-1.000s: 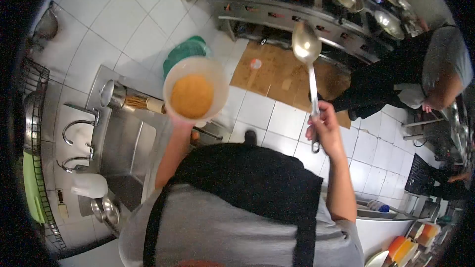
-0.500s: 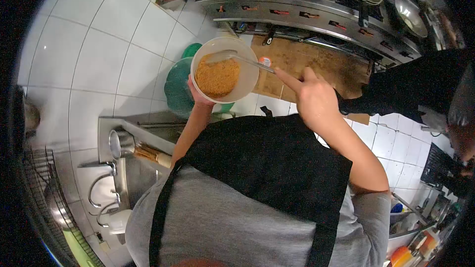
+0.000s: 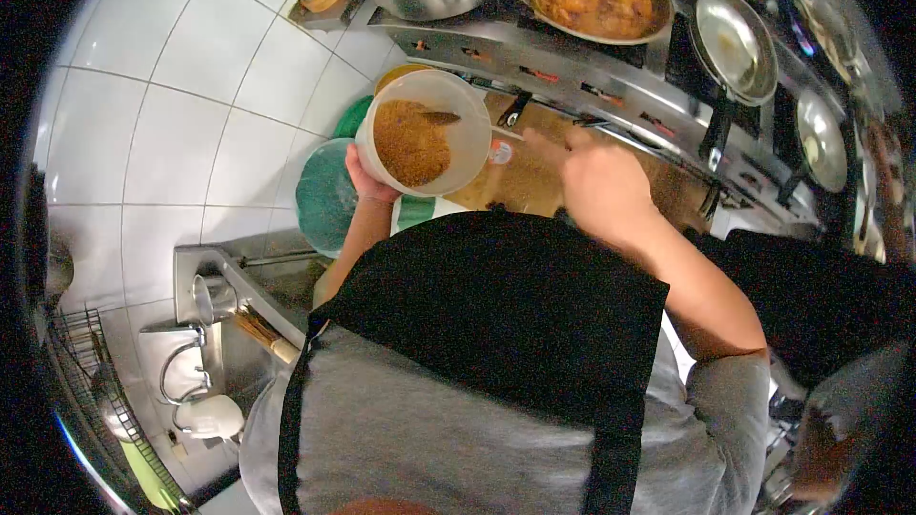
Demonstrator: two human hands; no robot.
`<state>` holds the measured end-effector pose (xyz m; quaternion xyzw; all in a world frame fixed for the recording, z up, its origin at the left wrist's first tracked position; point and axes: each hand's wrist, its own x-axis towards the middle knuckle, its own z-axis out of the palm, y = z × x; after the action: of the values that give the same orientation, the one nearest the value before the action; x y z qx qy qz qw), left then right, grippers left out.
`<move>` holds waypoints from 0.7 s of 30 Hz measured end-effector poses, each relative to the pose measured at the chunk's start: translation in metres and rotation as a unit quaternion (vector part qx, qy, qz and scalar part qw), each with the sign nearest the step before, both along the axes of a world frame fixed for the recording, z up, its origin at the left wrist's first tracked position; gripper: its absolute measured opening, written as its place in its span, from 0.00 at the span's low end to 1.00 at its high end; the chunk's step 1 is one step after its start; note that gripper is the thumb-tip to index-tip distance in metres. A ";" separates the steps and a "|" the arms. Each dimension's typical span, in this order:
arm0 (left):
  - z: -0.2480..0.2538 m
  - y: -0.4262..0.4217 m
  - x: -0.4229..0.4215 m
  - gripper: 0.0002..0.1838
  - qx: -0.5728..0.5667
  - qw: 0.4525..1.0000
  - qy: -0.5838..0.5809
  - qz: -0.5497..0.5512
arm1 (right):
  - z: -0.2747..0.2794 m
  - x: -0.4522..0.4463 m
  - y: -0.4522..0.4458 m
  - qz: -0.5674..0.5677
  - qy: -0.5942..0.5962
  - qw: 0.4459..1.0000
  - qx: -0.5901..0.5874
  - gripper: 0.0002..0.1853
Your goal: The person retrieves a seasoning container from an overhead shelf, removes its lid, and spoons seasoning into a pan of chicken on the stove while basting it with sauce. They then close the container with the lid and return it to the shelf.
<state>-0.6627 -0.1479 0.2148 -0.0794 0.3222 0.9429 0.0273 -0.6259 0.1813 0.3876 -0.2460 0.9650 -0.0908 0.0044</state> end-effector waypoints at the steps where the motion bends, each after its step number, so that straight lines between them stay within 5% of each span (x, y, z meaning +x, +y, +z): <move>1: -0.006 0.001 -0.009 0.43 0.007 1.000 -0.010 0.013 | -0.001 -0.013 0.007 0.027 -0.022 0.999 -0.010 0.29; 10: -0.020 0.010 -0.048 0.45 -0.073 0.995 -0.021 0.062 | -0.007 -0.110 0.014 0.077 -0.057 0.995 0.027 0.26; 13: -0.022 0.002 -0.062 0.44 -0.094 0.993 -0.035 0.069 | 0.000 -0.115 -0.002 0.071 -0.211 0.970 0.096 0.23; 21: -0.031 -0.008 -0.081 0.43 -0.078 0.993 -0.070 0.050 | -0.009 -0.129 -0.007 0.040 -0.258 0.956 -0.132 0.17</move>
<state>-0.7433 -0.1557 0.1842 -0.1636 0.3876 0.9072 -0.0040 -0.7553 0.1742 0.3782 -0.2509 0.8997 -0.2779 0.2242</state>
